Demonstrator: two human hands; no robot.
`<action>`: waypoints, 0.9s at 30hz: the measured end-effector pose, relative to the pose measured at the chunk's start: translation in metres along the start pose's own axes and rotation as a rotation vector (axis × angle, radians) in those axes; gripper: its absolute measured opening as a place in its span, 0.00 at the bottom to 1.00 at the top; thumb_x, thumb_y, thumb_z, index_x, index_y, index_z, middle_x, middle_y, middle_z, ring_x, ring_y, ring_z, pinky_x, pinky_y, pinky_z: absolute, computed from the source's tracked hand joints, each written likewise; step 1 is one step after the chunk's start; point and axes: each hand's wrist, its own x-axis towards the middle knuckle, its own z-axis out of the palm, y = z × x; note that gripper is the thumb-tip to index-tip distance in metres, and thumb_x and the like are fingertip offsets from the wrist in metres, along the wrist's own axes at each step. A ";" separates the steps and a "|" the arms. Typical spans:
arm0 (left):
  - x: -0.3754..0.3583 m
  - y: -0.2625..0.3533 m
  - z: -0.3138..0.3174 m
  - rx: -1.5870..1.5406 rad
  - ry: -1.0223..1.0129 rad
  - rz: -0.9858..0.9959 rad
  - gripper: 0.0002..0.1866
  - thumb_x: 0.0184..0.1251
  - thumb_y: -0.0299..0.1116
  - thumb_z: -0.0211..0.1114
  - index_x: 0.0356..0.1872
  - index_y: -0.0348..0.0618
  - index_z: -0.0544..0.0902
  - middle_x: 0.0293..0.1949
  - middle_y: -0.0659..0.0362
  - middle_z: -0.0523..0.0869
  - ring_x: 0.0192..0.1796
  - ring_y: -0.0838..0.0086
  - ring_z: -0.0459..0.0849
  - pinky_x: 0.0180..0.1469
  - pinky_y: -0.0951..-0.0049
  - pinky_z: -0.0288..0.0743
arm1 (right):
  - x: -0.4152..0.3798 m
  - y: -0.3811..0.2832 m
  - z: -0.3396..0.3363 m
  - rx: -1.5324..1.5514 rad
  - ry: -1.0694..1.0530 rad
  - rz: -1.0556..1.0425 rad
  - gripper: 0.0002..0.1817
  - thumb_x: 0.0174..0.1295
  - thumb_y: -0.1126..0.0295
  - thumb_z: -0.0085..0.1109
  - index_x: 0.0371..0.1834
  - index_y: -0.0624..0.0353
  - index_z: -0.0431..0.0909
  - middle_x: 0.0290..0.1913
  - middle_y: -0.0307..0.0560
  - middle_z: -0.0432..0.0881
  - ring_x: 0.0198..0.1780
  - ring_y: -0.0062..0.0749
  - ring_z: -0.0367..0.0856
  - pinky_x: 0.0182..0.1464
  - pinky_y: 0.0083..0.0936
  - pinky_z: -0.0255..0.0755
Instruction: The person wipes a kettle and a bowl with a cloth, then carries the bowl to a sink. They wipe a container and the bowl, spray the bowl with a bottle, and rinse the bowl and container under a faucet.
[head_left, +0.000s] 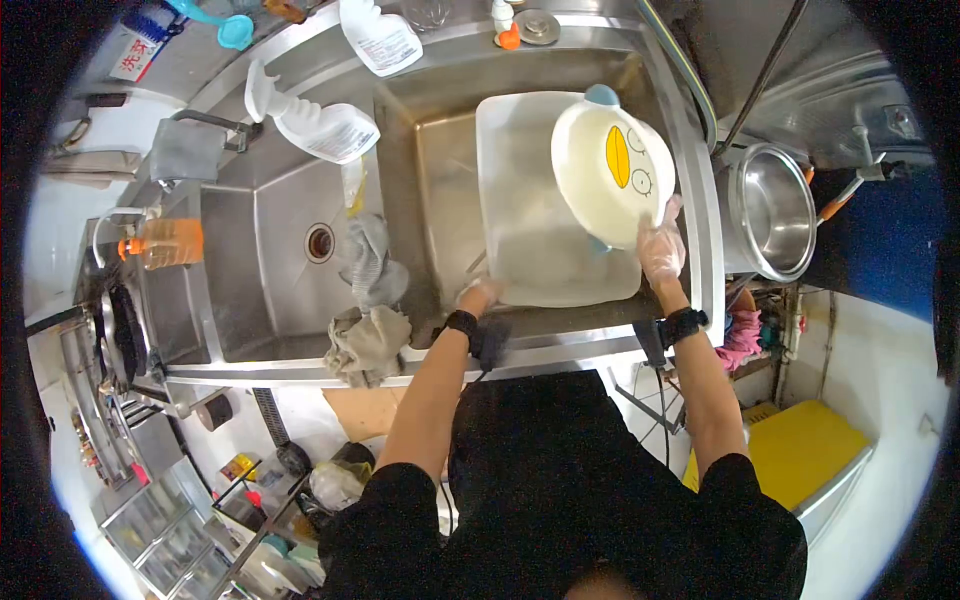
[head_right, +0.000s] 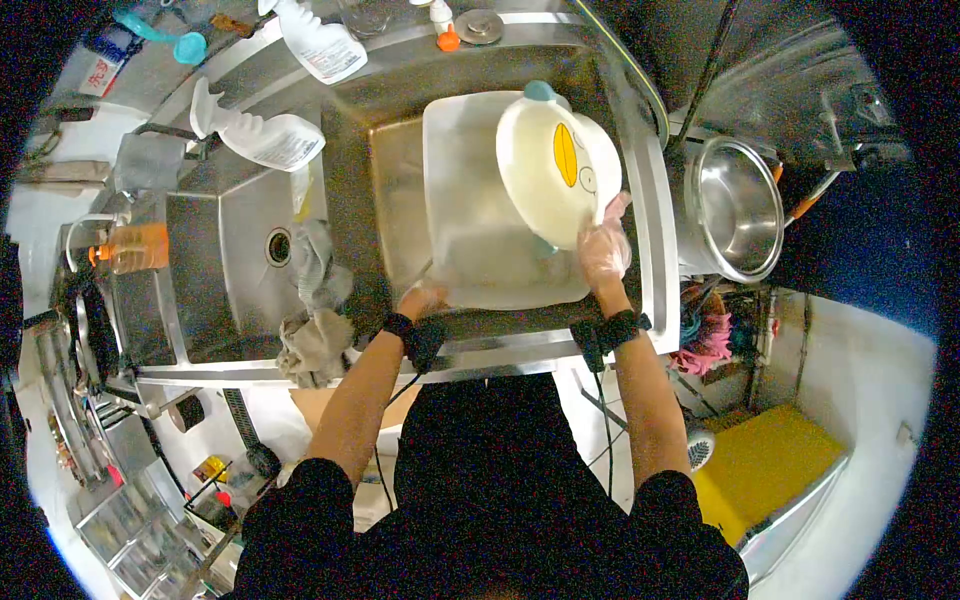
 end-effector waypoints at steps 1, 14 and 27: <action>-0.009 0.028 -0.032 -0.111 -0.105 -0.229 0.17 0.64 0.43 0.48 0.38 0.44 0.82 0.41 0.48 0.82 0.45 0.57 0.80 0.49 0.61 0.72 | 0.003 -0.001 0.000 -0.149 0.043 -0.031 0.40 0.65 0.54 0.43 0.71 0.60 0.33 0.37 0.63 0.81 0.37 0.54 0.81 0.39 0.41 0.75; -0.062 0.004 -0.036 0.202 0.310 -0.163 0.12 0.57 0.35 0.51 0.23 0.47 0.83 0.29 0.54 0.83 0.32 0.63 0.82 0.31 0.64 0.74 | 0.033 -0.079 -0.025 -0.188 0.023 -0.067 0.47 0.61 0.56 0.49 0.72 0.49 0.24 0.40 0.57 0.81 0.36 0.49 0.81 0.40 0.40 0.76; -0.072 0.128 -0.142 0.046 0.177 -0.510 0.18 0.54 0.47 0.53 0.24 0.43 0.83 0.30 0.50 0.83 0.35 0.56 0.83 0.35 0.59 0.76 | 0.042 -0.061 0.047 -0.046 -0.015 0.099 0.45 0.58 0.64 0.54 0.73 0.52 0.34 0.49 0.55 0.78 0.46 0.48 0.80 0.49 0.38 0.74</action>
